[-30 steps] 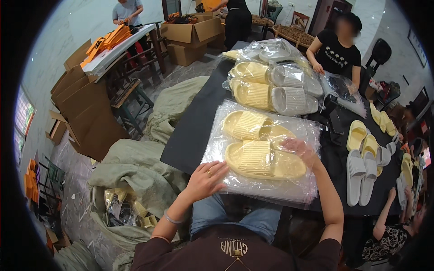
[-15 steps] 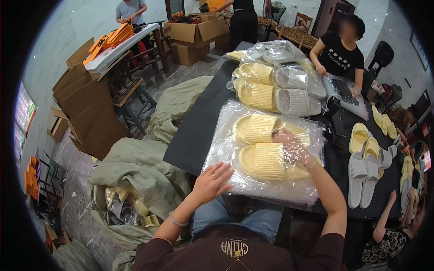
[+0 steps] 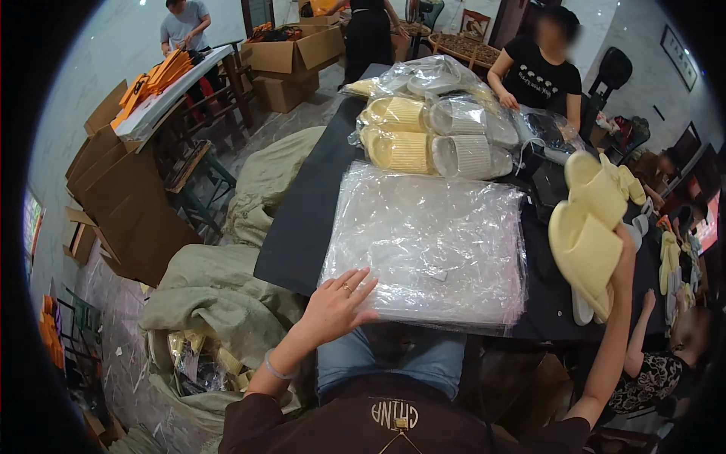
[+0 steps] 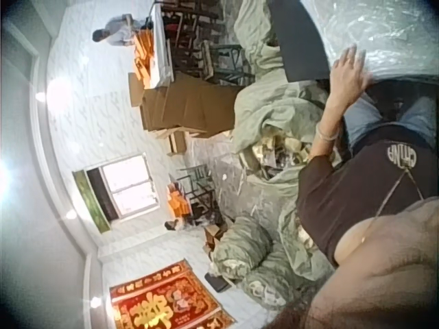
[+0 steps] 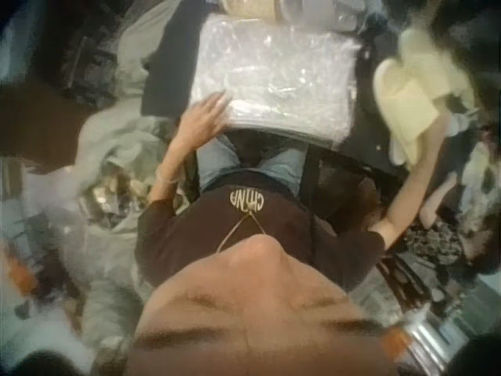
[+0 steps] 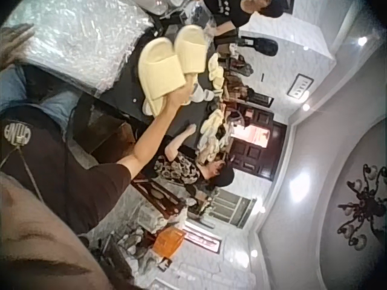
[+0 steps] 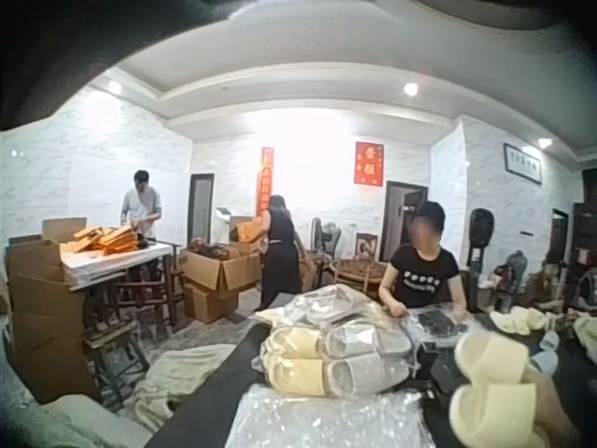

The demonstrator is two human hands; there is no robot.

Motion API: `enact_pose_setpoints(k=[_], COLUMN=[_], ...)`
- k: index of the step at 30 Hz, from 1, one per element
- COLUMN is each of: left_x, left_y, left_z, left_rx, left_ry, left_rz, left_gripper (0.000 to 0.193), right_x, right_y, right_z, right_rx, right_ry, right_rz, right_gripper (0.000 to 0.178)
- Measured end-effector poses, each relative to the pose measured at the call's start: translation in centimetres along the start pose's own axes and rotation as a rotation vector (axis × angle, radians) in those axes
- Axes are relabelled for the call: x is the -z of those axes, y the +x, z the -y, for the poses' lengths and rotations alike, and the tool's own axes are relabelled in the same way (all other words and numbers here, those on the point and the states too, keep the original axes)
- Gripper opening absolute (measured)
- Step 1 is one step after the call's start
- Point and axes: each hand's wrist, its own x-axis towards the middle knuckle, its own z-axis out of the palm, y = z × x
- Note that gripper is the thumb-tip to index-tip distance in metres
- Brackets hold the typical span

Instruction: The person sits at a table and repeatedly picks up pairs of slippers from a large sack, places them on a sheet of bubble wrap, and wraps them. The person handles yellow, black, and white slippers, folding the bubble wrap around each pair and placing the finished packages on the table.

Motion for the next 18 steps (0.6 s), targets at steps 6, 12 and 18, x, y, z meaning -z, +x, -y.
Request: enact_pose_setpoints(k=[6, 12, 18], left_x=[3.4, -3.9, -8.6], left_y=[2.9, 10.2, 6.6], left_z=[2.8, 6.5, 8.5], left_rx=[0.128, 0.150, 0.099], left_ry=[0.097, 0.015, -0.346], left_rz=[-0.166, -0.163, -0.242], left_gripper=[0.045, 0.049, 0.051], right_x=[-5.6, -19.8, -35.7], right_y=[1.0, -0.8, -5.5], right_z=[10.8, 19.2, 15.7], right_rx=[0.439, 0.534, 0.294], right_ry=[0.300, 0.439, -0.016], right_rz=[-0.071, 0.174, 0.329], right_gripper=[0.023, 0.017, 0.014])
